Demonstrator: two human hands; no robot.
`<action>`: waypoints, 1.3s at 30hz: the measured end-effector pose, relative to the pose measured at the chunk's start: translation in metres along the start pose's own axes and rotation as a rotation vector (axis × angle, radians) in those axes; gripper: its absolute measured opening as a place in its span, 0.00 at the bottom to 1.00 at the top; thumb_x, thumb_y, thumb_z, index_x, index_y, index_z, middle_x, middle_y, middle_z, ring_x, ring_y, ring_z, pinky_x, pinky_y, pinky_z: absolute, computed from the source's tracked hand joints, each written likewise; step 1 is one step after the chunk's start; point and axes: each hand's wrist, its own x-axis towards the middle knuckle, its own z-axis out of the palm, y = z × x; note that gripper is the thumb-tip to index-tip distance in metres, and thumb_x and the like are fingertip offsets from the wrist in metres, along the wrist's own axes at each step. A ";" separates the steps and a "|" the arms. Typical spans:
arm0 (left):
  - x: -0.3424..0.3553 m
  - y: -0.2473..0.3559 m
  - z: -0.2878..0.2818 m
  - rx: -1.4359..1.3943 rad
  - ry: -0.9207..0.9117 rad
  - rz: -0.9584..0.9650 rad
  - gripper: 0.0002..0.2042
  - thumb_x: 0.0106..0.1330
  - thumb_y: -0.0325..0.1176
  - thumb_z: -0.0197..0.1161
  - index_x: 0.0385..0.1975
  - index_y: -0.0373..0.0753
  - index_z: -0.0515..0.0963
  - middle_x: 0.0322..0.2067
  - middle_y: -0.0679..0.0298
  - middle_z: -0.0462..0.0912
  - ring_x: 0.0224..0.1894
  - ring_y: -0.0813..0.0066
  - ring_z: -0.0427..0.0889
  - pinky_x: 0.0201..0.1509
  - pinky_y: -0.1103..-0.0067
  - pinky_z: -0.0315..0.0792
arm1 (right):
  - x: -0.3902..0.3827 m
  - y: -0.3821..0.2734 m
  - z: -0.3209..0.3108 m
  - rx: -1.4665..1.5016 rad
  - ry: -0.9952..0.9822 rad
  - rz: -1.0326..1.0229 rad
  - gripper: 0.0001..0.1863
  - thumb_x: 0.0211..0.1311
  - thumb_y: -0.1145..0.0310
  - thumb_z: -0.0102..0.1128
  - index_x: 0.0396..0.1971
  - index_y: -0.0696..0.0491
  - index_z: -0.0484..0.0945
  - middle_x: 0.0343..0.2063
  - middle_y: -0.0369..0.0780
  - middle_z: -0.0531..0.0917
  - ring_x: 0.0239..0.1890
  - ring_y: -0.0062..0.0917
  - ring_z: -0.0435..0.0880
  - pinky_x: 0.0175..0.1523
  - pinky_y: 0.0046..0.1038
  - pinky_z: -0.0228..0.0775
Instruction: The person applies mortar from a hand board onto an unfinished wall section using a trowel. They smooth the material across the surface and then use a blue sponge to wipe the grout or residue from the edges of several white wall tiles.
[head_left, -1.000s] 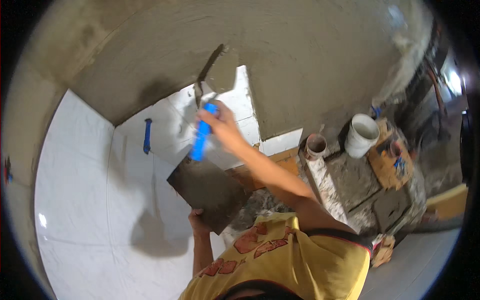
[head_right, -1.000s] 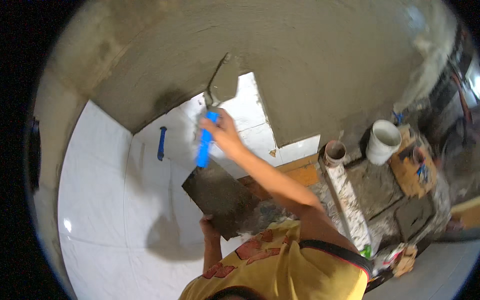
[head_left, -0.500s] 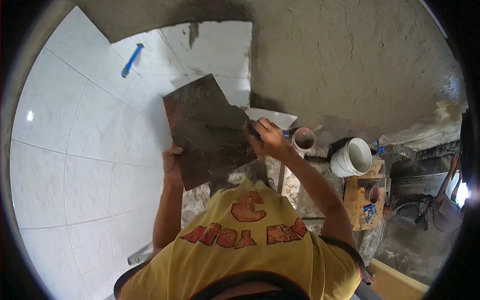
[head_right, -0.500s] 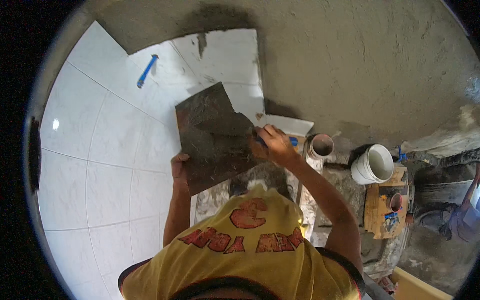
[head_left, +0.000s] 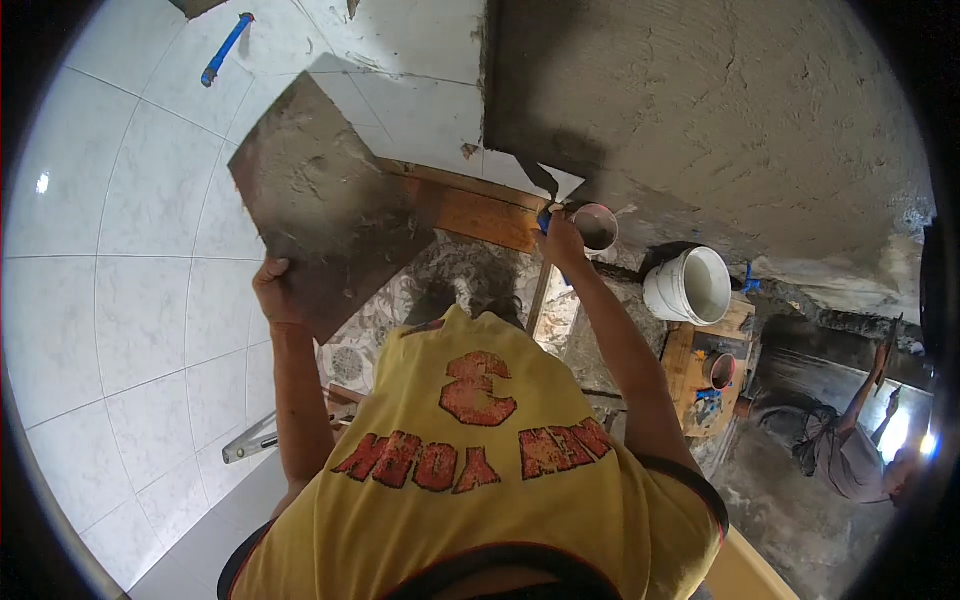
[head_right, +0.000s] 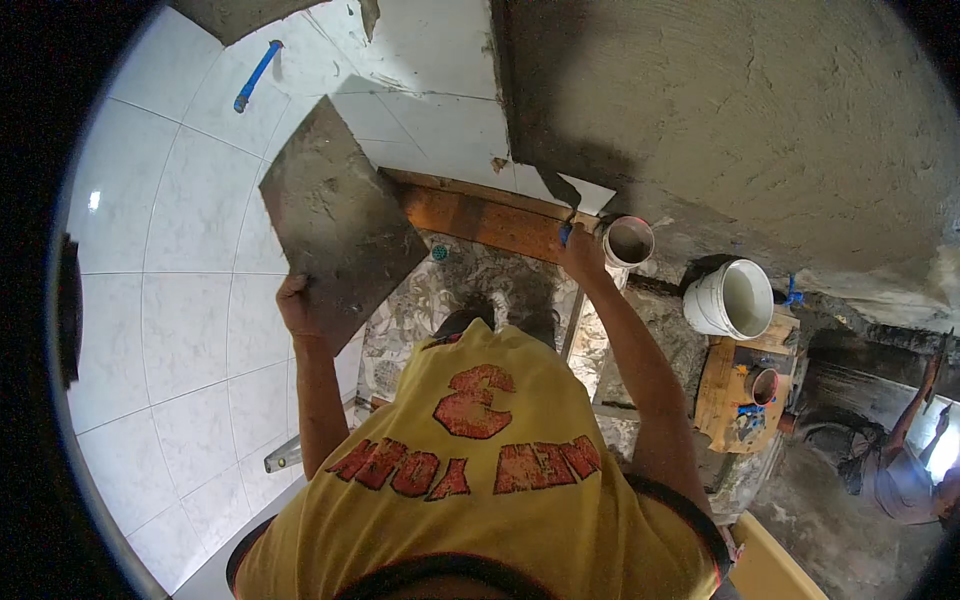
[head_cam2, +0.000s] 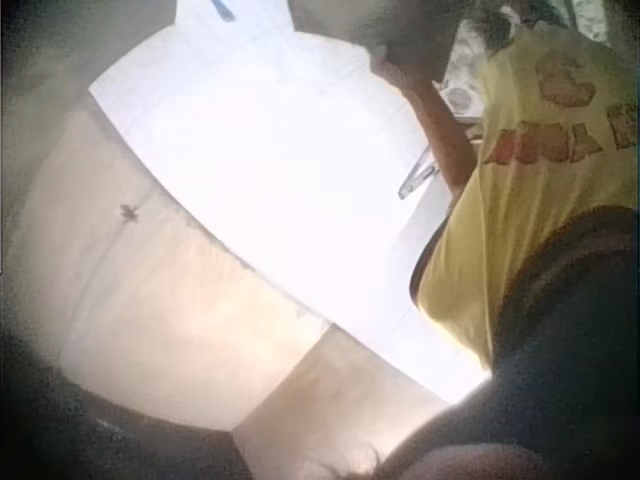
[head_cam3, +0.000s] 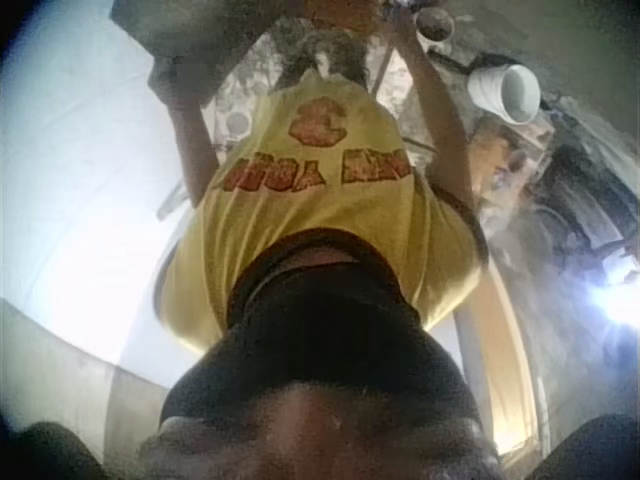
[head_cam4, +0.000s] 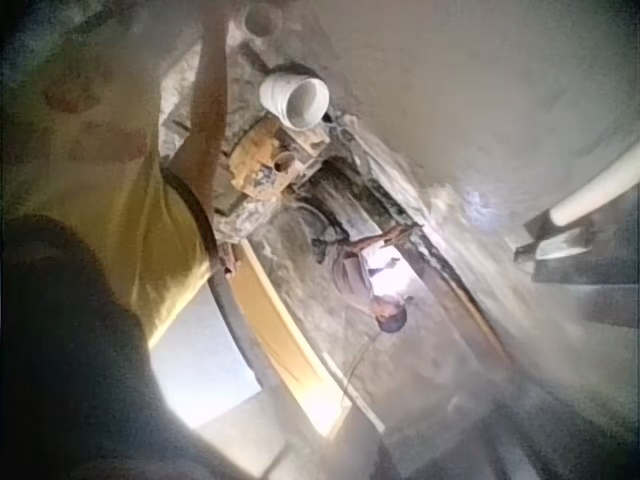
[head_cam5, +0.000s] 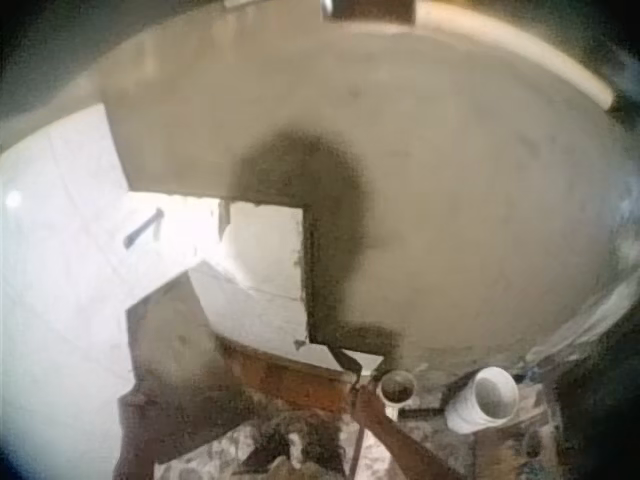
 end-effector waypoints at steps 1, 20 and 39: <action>0.003 0.004 -0.011 0.032 -0.025 0.030 0.32 0.45 0.26 0.58 0.56 0.25 0.71 0.55 0.52 0.77 0.57 0.51 0.74 0.66 0.63 0.66 | 0.010 -0.001 0.008 -0.012 -0.008 -0.001 0.28 0.63 0.56 0.64 0.50 0.65 0.71 0.39 0.55 0.82 0.40 0.49 0.84 0.42 0.43 0.80; 0.024 0.055 -0.088 0.130 0.103 -0.011 0.36 0.45 0.27 0.57 0.62 0.30 0.68 0.59 0.53 0.74 0.61 0.52 0.72 0.68 0.62 0.65 | 0.100 -0.083 0.117 0.271 -0.018 0.347 0.29 0.64 0.55 0.57 0.53 0.66 0.70 0.43 0.59 0.80 0.45 0.50 0.84 0.47 0.45 0.80; 0.037 0.053 -0.077 0.150 0.054 -0.088 0.35 0.45 0.29 0.56 0.62 0.31 0.67 0.59 0.53 0.74 0.59 0.51 0.73 0.66 0.62 0.68 | 0.100 -0.064 0.113 1.079 -0.025 0.403 0.17 0.62 0.54 0.62 0.35 0.55 0.78 0.21 0.36 0.79 0.19 0.22 0.79 0.20 0.29 0.73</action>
